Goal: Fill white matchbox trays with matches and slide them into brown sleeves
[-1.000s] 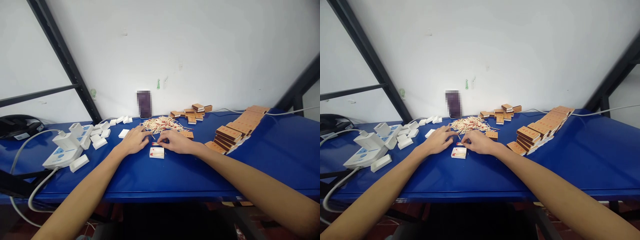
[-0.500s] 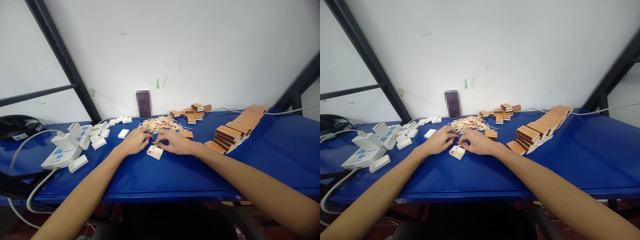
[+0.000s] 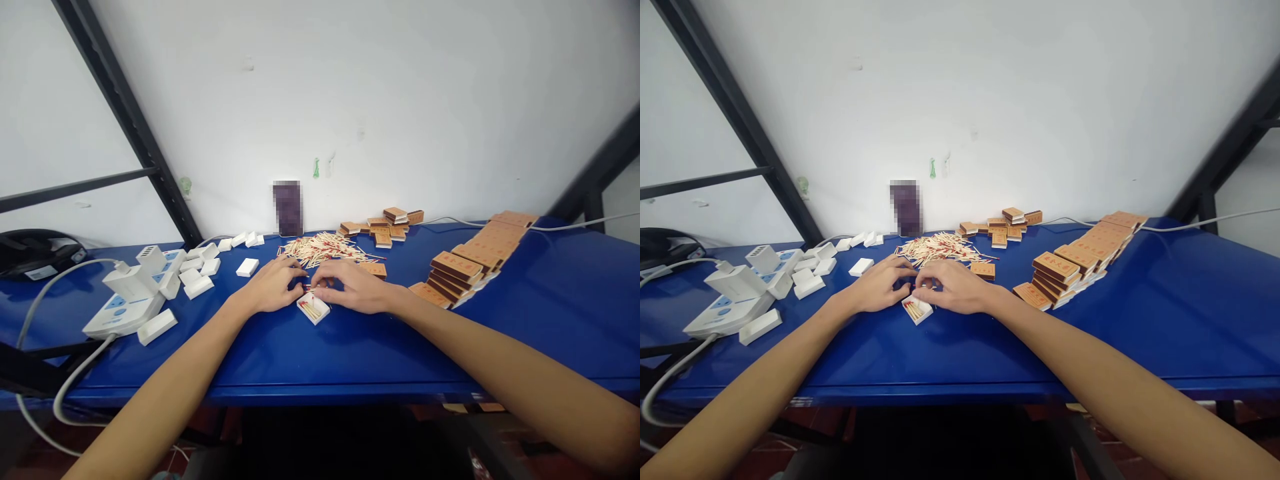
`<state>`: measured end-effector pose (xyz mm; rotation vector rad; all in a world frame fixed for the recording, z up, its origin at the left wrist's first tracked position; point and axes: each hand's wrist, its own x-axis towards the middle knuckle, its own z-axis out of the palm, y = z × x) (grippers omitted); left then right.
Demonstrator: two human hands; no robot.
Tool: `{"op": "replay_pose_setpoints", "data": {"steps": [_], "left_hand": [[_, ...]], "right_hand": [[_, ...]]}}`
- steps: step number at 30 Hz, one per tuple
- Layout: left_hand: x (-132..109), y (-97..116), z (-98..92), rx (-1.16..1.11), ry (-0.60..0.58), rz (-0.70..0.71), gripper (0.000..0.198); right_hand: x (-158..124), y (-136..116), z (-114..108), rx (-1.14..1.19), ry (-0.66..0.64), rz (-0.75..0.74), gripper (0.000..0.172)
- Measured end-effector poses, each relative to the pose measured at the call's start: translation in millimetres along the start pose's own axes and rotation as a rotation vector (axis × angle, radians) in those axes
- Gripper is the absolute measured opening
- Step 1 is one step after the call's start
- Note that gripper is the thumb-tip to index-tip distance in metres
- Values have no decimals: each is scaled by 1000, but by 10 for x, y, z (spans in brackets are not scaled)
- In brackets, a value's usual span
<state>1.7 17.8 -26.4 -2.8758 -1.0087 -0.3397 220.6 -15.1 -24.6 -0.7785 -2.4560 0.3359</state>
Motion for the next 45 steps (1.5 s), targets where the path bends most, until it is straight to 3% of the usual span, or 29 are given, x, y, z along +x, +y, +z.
{"op": "replay_pose_setpoints", "data": {"steps": [3,6,13,16,19,21,26,34,45], "left_hand": [[-3,-16,-12,-24,-17,-3,31],[-6,-36,-14,-47,-42,-13,36],[-9,-15,2,-141,-68,-16,39],[1,2,15,-160,-55,4,36],[17,-25,54,-125,8,-53,38],[26,-74,89,-83,74,-134,44],[38,-187,136,-60,175,-211,40],[53,-177,133,-10,25,-161,39],[0,-203,-30,88,-6,-143,36]], "right_hand": [[-20,-143,12,-61,-91,-34,33],[-32,-236,64,-110,-134,-69,32],[-45,-309,89,-2,-166,-116,41],[-17,-199,86,53,-59,-86,28],[22,30,114,-19,164,96,18],[45,190,140,-123,228,202,20],[78,349,200,-198,148,284,31],[91,254,219,-142,20,149,34],[66,276,219,-142,0,149,37]]}}
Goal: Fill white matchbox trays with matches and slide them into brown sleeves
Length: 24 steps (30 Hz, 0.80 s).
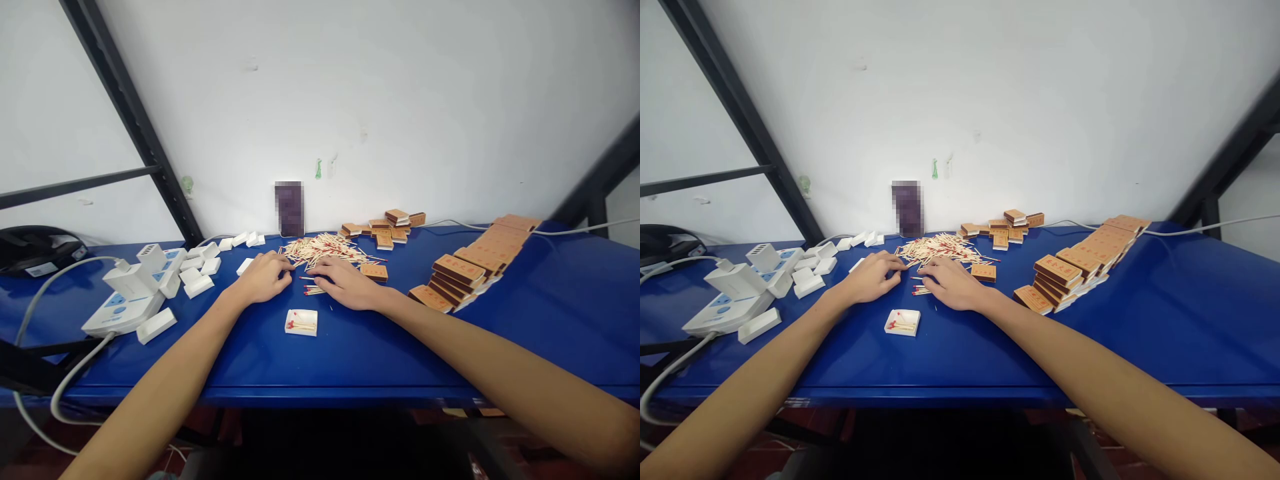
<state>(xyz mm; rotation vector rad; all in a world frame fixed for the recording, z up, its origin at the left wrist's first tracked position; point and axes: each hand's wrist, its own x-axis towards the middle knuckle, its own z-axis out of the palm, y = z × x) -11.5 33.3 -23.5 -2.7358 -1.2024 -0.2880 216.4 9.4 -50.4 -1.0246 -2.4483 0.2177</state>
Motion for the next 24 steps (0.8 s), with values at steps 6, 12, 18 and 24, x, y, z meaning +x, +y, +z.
{"op": "replay_pose_setpoints", "data": {"steps": [6,12,18,24], "left_hand": [[0,-61,-19,12,11,-35,25],[1,-84,36,-30,47,-89,24],[13,-92,102,-39,35,-33,33],[5,-52,67,-22,14,-25,34]], "right_hand": [[-11,6,-11,48,5,-23,34],[9,3,-13,37,18,-22,33],[15,4,-11,24,27,-18,30],[25,10,-3,22,49,-20,29]]}}
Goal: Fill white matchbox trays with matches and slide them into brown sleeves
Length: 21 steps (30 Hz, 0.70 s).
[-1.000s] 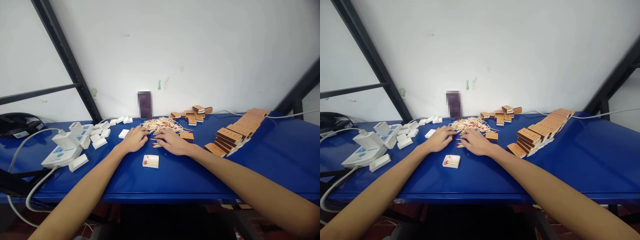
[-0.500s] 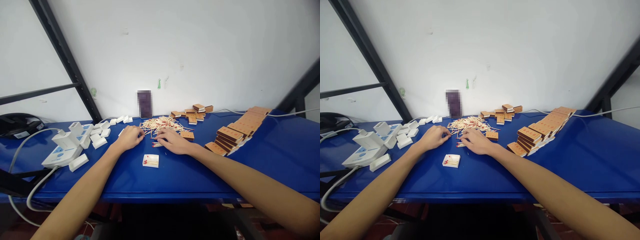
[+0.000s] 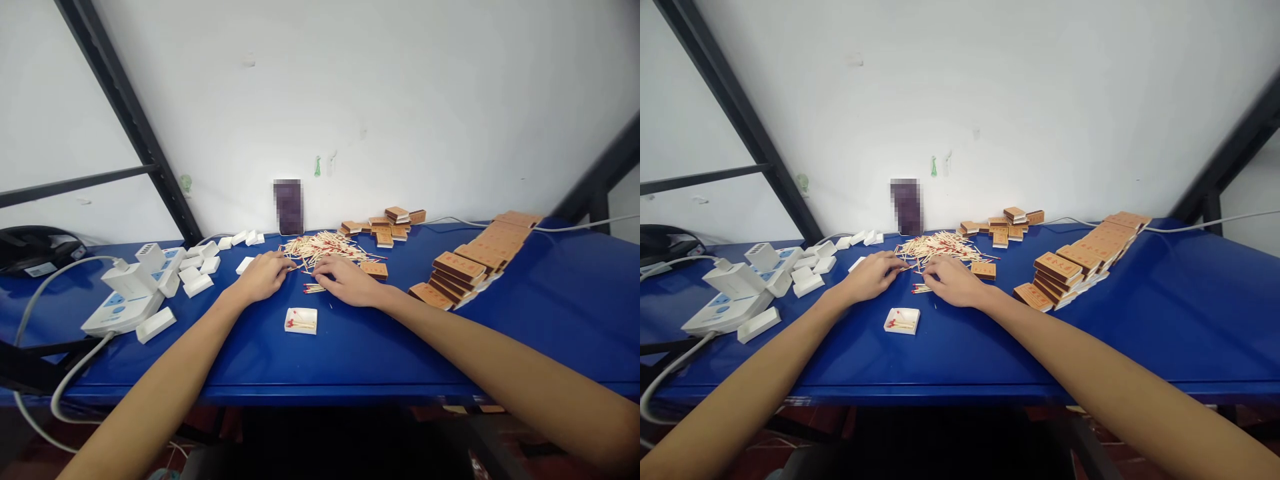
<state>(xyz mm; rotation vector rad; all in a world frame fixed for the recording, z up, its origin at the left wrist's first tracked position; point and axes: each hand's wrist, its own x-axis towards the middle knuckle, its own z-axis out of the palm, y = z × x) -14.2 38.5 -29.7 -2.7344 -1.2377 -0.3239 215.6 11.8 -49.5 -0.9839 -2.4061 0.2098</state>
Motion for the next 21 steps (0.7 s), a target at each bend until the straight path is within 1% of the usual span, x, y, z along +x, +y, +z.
{"op": "replay_pose_setpoints", "data": {"steps": [6,9,15,17,21], "left_hand": [[5,17,2,-45,-7,44,34],[3,26,19,-70,0,55,34],[-6,104,15,-95,58,19,29],[-3,122,19,-91,73,15,29],[11,121,45,-85,98,27,27]], "right_hand": [[-5,-27,-16,36,16,-10,23],[-8,-39,-18,57,20,13,20],[-19,-11,-10,204,106,55,16],[-19,-11,-16,221,105,43,17],[-14,-18,-24,199,56,25,20]]}}
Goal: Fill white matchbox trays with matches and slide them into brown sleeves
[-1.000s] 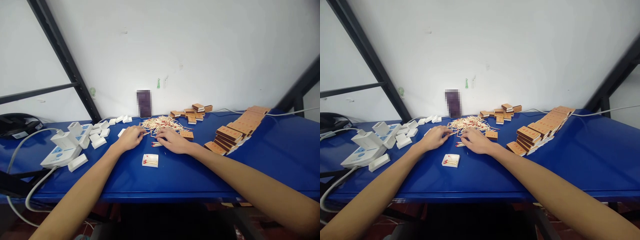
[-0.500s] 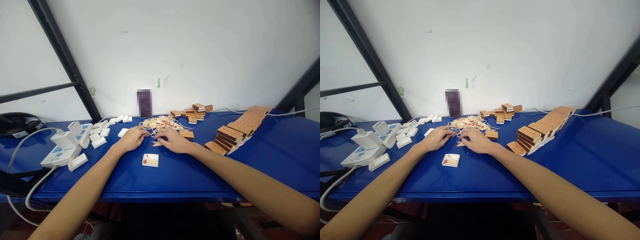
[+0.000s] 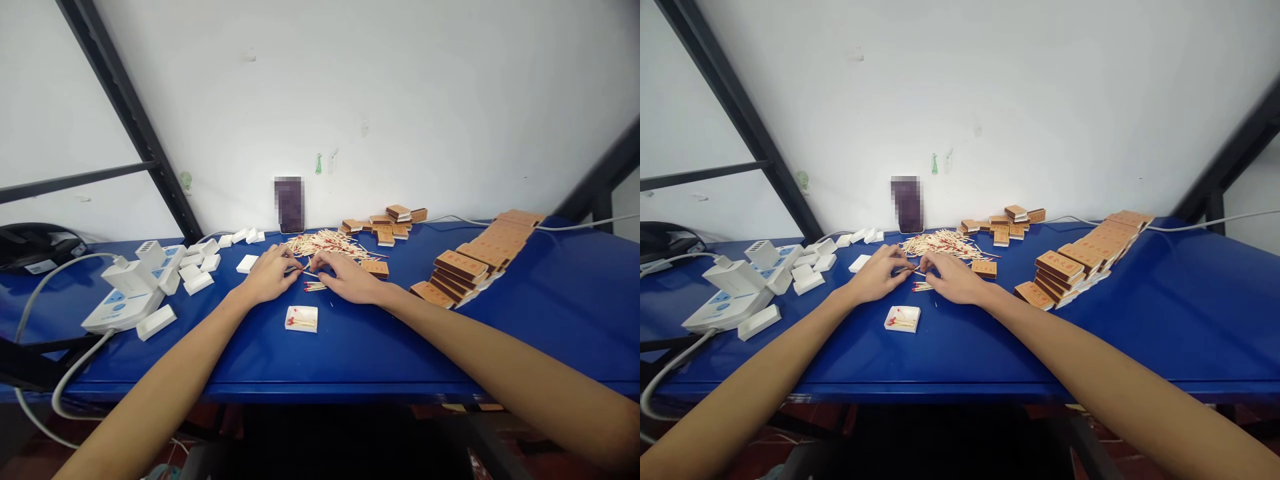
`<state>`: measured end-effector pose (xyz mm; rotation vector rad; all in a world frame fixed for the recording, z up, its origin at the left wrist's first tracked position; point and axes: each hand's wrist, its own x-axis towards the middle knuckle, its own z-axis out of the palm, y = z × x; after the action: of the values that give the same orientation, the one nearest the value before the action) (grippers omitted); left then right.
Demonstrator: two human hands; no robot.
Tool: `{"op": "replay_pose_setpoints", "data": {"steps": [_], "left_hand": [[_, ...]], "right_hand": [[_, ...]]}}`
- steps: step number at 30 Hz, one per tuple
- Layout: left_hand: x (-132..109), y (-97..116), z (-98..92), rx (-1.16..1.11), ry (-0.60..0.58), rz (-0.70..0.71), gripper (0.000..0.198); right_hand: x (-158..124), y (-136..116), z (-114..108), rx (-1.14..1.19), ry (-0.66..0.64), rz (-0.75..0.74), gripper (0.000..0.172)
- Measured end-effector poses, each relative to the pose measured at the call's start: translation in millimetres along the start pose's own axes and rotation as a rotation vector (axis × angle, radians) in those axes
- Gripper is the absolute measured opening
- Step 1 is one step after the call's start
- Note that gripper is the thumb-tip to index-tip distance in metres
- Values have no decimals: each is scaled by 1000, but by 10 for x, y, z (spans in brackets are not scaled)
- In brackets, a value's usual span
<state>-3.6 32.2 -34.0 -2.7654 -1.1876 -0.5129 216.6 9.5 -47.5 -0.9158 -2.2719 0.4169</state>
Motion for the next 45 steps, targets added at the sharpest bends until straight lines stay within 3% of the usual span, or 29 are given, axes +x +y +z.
{"op": "replay_pose_setpoints", "data": {"steps": [7,12,17,22,36,45], "left_hand": [[10,11,13,-35,3,-7,22],[9,41,5,-84,-18,33,28],[-1,0,-13,-11,44,-84,35],[-2,-36,-24,75,-32,-133,28],[23,-53,-49,-51,-70,-1,24],[8,63,-76,-145,-69,91,25]], "right_hand": [[16,46,2,-109,11,62,20],[24,60,-1,-103,-11,14,22],[15,59,0,-150,-29,-30,27],[9,95,15,-191,-23,-3,25],[59,97,6,-232,-9,63,16],[-15,-73,-141,-145,-193,10,16]]}}
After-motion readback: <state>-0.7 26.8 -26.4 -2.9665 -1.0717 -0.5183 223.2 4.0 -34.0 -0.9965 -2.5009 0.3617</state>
